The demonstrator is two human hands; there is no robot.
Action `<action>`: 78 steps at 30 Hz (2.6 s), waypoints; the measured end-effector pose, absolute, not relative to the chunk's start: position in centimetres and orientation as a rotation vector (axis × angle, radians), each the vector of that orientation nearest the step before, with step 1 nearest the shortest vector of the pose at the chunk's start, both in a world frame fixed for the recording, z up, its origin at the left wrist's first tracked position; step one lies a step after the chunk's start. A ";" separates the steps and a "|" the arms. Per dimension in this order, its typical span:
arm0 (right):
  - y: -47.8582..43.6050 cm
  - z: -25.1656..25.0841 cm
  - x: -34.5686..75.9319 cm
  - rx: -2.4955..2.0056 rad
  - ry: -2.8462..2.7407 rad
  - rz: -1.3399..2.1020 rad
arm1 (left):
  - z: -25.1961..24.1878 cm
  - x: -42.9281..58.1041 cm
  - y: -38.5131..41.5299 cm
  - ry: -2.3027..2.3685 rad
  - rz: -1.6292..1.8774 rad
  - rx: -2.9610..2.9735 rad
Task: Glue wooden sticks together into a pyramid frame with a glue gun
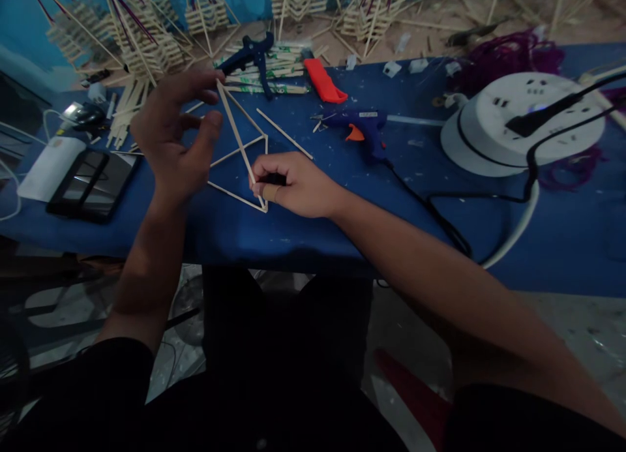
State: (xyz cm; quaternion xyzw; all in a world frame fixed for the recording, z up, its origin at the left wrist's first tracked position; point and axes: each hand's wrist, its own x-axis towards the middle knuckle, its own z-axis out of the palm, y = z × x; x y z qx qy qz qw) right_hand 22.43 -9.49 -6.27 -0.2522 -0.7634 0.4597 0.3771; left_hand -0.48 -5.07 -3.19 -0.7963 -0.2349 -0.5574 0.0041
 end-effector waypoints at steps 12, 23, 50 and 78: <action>-9.6 -6.0 22.4 -0.672 -1.942 1.218 | -3.2 -1.0 -4.4 -0.616 -1.683 -2.426; -9.5 -6.3 22.4 -0.678 -1.940 1.212 | -3.2 -0.8 -4.4 -0.570 -1.630 -2.367; -9.6 -6.3 22.4 -0.667 -1.917 1.236 | -3.1 -1.0 -4.3 -0.483 -1.558 -2.393; -9.5 -6.1 22.5 -0.633 -1.955 1.200 | -3.6 -1.2 -4.6 -0.846 -1.525 -2.464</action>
